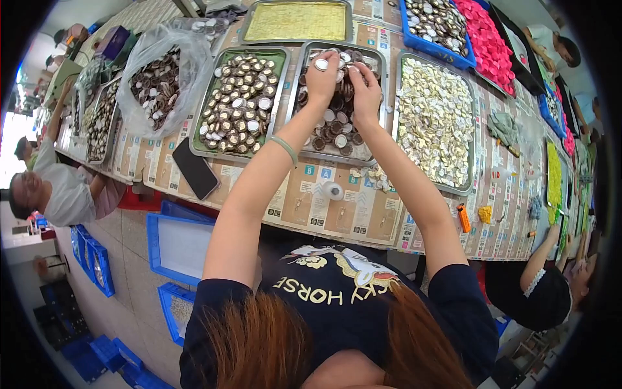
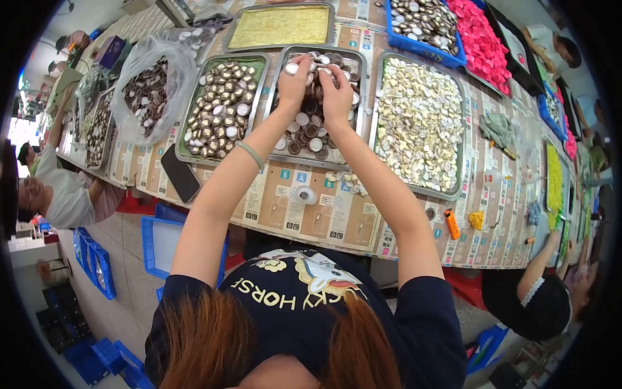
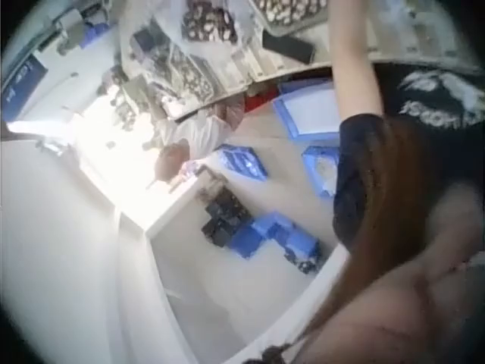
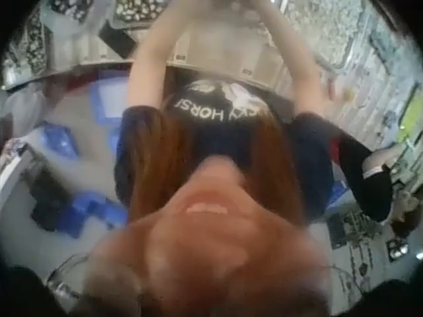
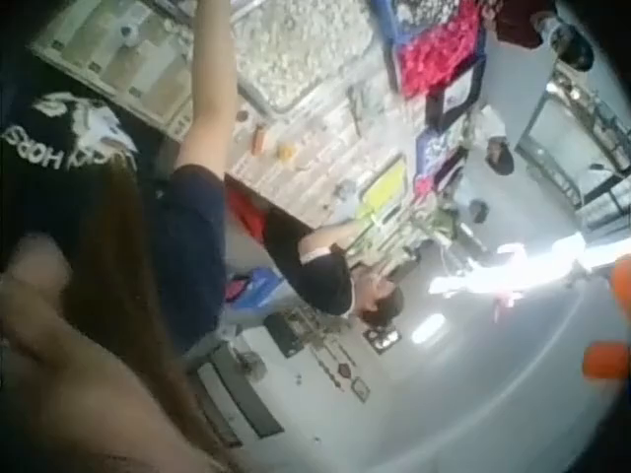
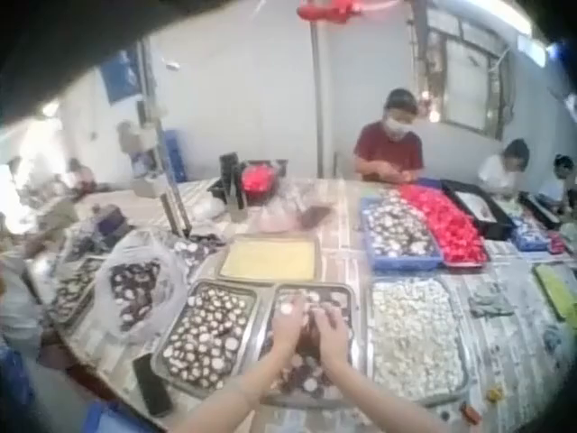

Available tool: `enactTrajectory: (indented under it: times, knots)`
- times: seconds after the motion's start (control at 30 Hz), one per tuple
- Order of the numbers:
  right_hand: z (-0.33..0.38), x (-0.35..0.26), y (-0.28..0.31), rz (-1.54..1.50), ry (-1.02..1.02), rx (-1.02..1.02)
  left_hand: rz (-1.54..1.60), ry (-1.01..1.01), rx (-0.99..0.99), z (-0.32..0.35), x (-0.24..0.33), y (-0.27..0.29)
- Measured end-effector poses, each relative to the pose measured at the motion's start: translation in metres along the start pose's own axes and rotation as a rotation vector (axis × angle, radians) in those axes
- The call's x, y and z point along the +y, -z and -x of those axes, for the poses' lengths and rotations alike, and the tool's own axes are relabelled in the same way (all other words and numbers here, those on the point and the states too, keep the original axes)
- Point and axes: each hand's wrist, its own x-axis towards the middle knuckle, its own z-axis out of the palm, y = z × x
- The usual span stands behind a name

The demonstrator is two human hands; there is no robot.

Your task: The person applies adhesive from a glue bottle to toy components and assembles them by hand at a factory workbench.

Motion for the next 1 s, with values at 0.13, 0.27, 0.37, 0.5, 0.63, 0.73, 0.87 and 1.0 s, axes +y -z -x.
enactTrajectory:
  times: [0.13, 0.27, 0.37, 0.5, 0.63, 0.73, 0.87, 1.0]
  knots:
    - [-0.005, 0.009, 0.018, 0.266, 0.16, -0.016, 0.04, 0.027, -0.029, -0.012, -0.008, -0.017]
    - [-0.016, 0.006, 0.03, 0.448, 0.323, -0.033, -0.046, 0.036, -0.068, -0.026, -0.01, -0.037]
    - [-0.009, -0.001, 0.026, 0.572, 0.391, -0.057, -0.12, 0.002, -0.139, -0.04, -0.019, -0.037]
    - [-0.005, -0.003, 0.029, 0.636, 0.408, -0.072, -0.157, -0.041, -0.256, -0.038, -0.011, -0.032]
    - [-0.002, -0.009, 0.031, 0.701, 0.51, -0.113, -0.27, -0.144, -0.399, -0.035, 0.002, -0.02]
    - [0.001, -0.006, 0.034, 0.762, 0.575, -0.163, -0.14, -0.231, -0.482, -0.034, 0.008, -0.01]
    - [0.007, -0.018, 0.033, 0.813, 0.601, -0.246, -0.291, -0.152, -0.433, -0.041, 0.009, 0.004]
    - [0.0, -0.024, 0.036, 0.867, 0.612, -0.322, -0.297, -0.179, -0.346, -0.06, 0.007, 0.004]
